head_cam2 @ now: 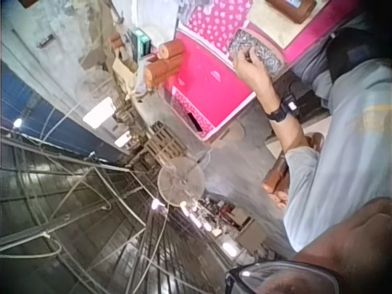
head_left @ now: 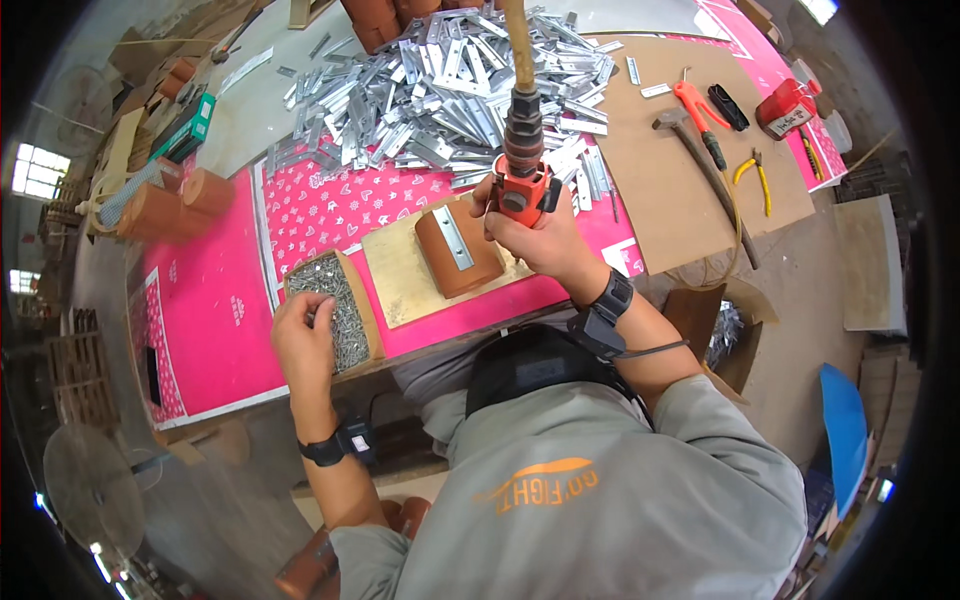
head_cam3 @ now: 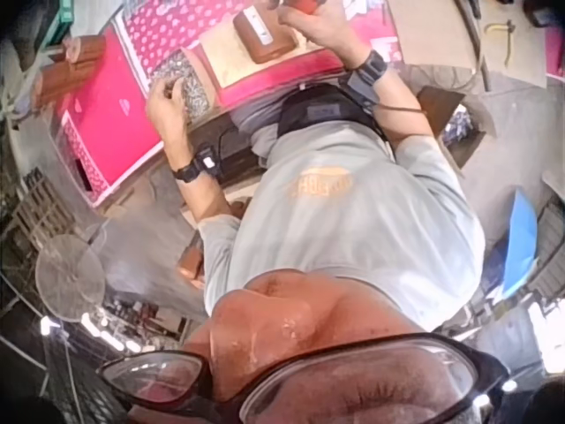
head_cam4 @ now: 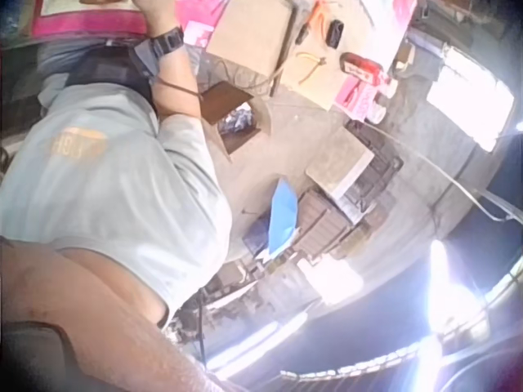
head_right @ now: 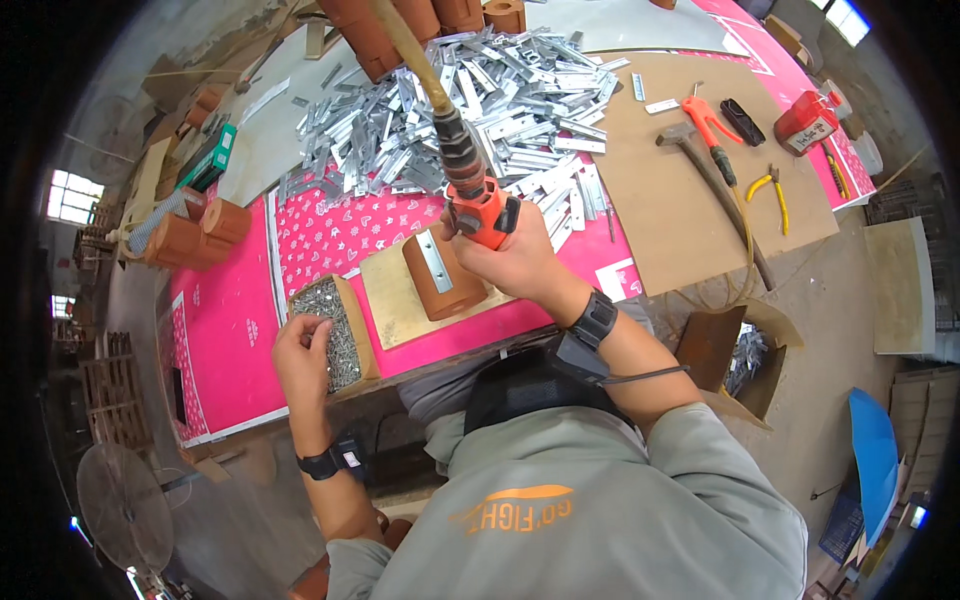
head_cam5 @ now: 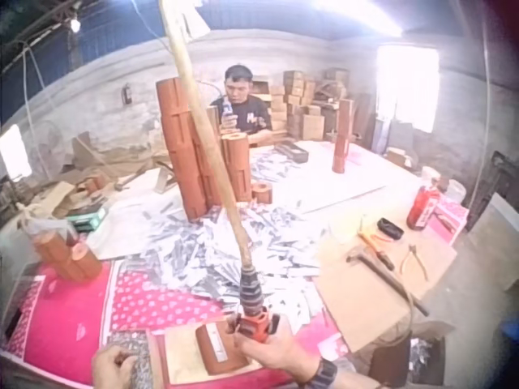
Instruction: Attaching metal plates to wooden cylindrical blocks using an electric screwdriver.
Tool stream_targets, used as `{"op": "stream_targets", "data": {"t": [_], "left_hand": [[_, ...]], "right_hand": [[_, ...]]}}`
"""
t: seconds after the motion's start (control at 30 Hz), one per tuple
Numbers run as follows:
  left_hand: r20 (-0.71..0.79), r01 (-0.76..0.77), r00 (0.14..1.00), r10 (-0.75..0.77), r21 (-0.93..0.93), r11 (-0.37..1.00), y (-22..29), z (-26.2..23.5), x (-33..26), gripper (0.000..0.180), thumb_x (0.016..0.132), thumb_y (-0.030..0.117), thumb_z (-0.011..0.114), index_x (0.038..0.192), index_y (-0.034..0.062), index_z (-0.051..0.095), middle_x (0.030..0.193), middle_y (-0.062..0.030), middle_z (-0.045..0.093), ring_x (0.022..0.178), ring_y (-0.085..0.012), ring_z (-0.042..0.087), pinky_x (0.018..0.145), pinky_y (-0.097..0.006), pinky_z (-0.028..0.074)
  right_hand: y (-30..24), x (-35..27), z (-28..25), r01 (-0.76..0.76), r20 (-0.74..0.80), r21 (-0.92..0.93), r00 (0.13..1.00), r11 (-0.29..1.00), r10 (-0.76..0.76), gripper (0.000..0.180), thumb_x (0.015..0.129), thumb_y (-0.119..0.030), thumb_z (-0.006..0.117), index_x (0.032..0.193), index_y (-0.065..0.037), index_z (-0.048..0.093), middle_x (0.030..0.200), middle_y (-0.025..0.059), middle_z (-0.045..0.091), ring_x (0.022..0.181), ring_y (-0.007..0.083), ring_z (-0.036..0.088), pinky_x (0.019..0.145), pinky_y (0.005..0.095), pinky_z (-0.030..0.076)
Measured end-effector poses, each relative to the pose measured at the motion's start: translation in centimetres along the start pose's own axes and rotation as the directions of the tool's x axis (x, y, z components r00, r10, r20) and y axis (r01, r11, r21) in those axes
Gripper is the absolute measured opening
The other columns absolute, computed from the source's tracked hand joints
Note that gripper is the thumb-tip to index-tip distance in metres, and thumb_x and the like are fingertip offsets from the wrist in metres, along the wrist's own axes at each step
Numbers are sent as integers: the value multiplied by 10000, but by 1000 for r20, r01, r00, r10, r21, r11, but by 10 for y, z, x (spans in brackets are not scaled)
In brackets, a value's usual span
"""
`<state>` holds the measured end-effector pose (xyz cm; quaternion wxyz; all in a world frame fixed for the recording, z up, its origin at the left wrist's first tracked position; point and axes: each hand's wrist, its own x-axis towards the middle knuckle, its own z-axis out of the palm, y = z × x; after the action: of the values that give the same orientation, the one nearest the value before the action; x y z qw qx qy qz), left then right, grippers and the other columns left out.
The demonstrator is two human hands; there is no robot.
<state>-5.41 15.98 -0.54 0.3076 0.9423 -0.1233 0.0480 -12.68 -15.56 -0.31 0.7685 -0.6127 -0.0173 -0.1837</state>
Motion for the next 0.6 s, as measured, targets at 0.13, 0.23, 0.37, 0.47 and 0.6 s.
{"op": "stream_targets", "data": {"t": [0.13,0.23,0.37,0.47,0.6], "left_hand": [[-50,149,986,-158,-145,978,-3,1,-6,88,907,75,679,927,-8,658,751,-31,656,647,-99,580,589,-258,441],[-106,159,976,-192,-261,952,-5,2,-11,88,938,68,644,984,-1,615,791,-53,689,678,-107,628,579,-229,446],[128,243,967,-218,-711,660,19,6,-21,94,945,33,617,1026,23,571,952,-135,724,801,-151,685,597,-226,486],[221,233,971,-87,-812,535,48,15,-28,125,966,14,578,1090,8,573,1091,-174,708,918,-190,704,640,-247,528],[306,250,951,52,-855,454,91,35,-39,205,1007,66,543,1191,-20,573,1116,-179,699,998,-224,699,759,-285,572]], "right_hand": [[1,0,-1,-5,41,-40,999,999,7,307,806,-11,636,1107,30,594,952,63,663,896,136,644,843,308,530],[0,2,1,15,30,-31,999,999,-14,305,805,-9,637,1105,27,595,951,64,663,896,133,643,842,307,529],[-19,9,7,-18,23,-97,1000,995,20,319,802,7,631,1117,20,587,942,62,660,882,128,640,833,312,531],[-52,17,11,27,42,-82,999,996,-23,329,799,7,629,1123,5,575,912,63,668,781,105,639,664,263,533],[-90,23,28,32,58,-72,998,997,-28,250,804,-52,600,1046,13,593,902,99,658,688,135,642,550,258,532]]}}
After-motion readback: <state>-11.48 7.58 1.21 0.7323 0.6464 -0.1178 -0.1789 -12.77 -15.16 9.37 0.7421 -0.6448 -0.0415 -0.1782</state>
